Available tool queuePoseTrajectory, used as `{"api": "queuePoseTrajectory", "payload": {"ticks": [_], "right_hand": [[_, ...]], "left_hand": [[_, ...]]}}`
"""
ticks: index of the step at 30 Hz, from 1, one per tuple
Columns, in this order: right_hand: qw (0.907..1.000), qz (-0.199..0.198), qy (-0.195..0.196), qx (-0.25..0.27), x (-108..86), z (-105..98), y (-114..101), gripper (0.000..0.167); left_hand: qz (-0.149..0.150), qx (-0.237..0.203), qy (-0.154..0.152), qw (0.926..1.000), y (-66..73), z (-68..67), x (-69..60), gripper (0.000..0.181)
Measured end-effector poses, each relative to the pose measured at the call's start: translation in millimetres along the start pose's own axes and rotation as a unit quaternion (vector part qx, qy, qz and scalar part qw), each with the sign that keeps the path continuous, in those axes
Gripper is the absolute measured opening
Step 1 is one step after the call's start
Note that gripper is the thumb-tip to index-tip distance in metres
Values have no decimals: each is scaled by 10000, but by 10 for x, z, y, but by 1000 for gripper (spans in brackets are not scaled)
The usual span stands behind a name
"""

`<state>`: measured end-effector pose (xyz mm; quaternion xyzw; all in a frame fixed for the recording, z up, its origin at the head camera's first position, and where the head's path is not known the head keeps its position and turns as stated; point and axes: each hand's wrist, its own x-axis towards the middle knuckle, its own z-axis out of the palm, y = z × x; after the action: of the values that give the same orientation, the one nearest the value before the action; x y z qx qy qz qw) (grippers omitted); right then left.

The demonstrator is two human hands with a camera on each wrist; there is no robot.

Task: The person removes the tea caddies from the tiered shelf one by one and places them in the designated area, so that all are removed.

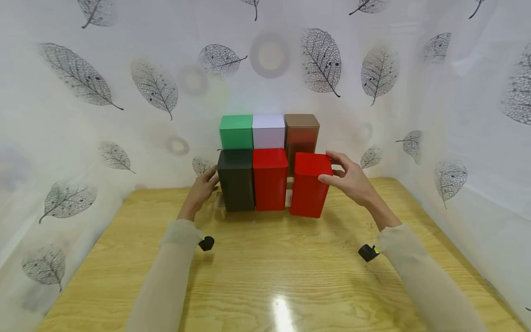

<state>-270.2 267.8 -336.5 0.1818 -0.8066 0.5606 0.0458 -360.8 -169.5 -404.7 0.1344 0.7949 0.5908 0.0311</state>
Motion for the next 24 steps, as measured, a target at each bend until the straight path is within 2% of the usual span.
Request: {"api": "queuePoseTrajectory", "payload": {"ticks": [10, 18, 24], "right_hand": [[10000, -95, 7, -22, -189, -56, -81, 73], [9997, -210, -17, -110, -376, -140, -147, 70], [9996, 55, 27, -279, -525, -230, -183, 72]], "left_hand": [[-46, -44, -55, 10000, 18, -6, -20, 60], [-64, 94, -28, 9999, 6, -29, -13, 61], [-54, 51, -70, 9999, 0, -24, -27, 61]]}}
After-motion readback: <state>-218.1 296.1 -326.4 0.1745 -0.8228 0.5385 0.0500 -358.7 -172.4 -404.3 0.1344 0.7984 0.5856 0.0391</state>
